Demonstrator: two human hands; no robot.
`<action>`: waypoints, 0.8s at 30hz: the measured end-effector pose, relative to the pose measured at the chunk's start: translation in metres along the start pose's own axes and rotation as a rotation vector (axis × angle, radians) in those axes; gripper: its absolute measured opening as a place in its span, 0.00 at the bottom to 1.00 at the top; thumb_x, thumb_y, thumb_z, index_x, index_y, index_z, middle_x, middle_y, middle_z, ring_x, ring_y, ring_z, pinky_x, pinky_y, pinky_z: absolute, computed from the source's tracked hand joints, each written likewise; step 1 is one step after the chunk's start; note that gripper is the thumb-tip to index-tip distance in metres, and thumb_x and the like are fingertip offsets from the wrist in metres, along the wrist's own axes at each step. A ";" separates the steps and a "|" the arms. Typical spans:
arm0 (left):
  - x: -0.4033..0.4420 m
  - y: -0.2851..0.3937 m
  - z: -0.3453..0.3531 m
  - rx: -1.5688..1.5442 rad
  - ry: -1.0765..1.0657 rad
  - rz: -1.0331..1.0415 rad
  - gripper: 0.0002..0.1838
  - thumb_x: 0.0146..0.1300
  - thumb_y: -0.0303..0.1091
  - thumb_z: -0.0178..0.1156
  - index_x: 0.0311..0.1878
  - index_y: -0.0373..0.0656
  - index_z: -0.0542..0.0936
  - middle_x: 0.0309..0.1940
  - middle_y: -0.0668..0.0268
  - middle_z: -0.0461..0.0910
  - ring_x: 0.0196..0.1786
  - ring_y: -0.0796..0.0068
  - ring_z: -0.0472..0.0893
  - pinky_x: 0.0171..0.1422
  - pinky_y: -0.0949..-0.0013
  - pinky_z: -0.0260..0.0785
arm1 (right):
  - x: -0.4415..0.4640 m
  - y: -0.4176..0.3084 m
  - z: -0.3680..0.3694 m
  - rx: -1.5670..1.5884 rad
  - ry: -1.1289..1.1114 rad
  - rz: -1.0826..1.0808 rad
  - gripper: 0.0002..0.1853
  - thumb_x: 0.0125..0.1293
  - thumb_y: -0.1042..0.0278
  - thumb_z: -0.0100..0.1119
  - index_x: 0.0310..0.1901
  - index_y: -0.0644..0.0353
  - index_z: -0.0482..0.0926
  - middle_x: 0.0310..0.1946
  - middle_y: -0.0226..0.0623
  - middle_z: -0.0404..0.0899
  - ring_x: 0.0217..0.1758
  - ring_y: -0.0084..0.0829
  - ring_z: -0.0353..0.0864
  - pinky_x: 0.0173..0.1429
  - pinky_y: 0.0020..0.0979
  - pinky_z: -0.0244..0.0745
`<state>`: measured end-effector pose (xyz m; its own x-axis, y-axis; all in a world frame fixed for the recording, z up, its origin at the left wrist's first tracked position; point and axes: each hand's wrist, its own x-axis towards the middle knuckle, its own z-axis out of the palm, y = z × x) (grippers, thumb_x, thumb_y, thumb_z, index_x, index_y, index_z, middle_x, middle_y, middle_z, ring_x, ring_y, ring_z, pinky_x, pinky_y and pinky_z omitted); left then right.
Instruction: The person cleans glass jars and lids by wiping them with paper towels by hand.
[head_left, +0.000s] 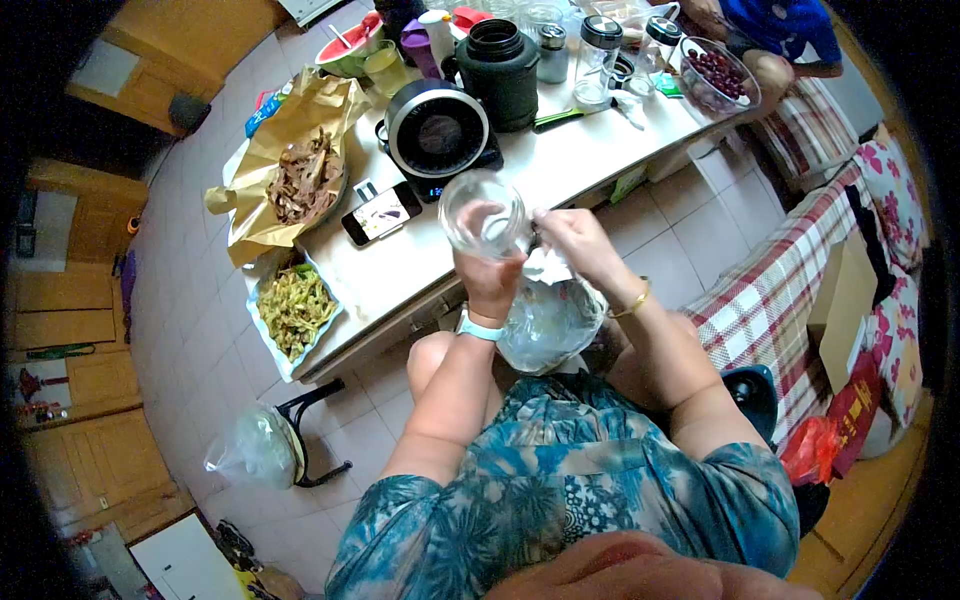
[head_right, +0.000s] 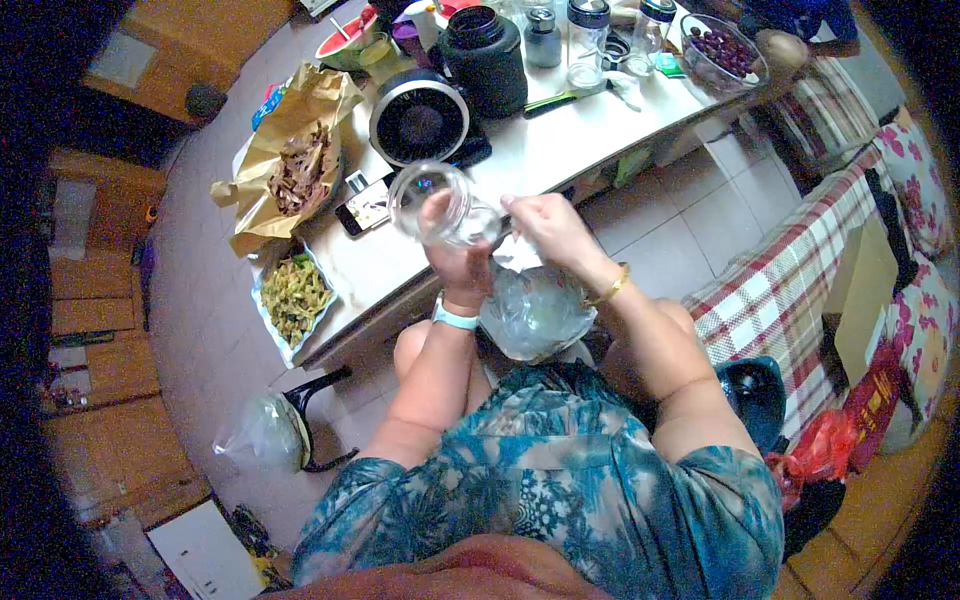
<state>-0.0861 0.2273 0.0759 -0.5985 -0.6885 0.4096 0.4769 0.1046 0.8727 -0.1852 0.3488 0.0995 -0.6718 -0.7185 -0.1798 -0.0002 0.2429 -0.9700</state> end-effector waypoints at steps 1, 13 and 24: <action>0.007 -0.002 -0.003 0.054 0.018 0.057 0.51 0.49 0.66 0.76 0.63 0.36 0.66 0.56 0.63 0.72 0.59 0.68 0.75 0.66 0.65 0.67 | -0.007 -0.017 -0.006 0.013 0.088 -0.051 0.29 0.77 0.50 0.54 0.21 0.62 0.80 0.13 0.22 0.67 0.19 0.18 0.61 0.24 0.28 0.58; 0.000 -0.021 0.008 0.492 -0.279 0.020 0.41 0.52 0.39 0.78 0.65 0.34 0.68 0.57 0.51 0.74 0.61 0.50 0.76 0.66 0.56 0.69 | -0.005 -0.031 -0.041 -0.436 0.078 -0.240 0.43 0.51 0.54 0.80 0.67 0.57 0.71 0.47 0.52 0.85 0.50 0.51 0.86 0.58 0.42 0.77; -0.004 -0.037 0.011 0.344 -0.155 -0.225 0.39 0.60 0.37 0.75 0.66 0.30 0.65 0.59 0.50 0.74 0.61 0.57 0.76 0.65 0.60 0.71 | 0.105 0.013 -0.106 -0.382 -0.374 0.179 0.22 0.61 0.60 0.75 0.55 0.56 0.82 0.38 0.31 0.84 0.33 0.14 0.76 0.31 0.20 0.69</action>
<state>-0.1083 0.2337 0.0448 -0.7648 -0.6086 0.2112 0.0969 0.2154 0.9717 -0.3340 0.3455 0.0850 -0.3781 -0.8092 -0.4496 -0.2250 0.5514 -0.8033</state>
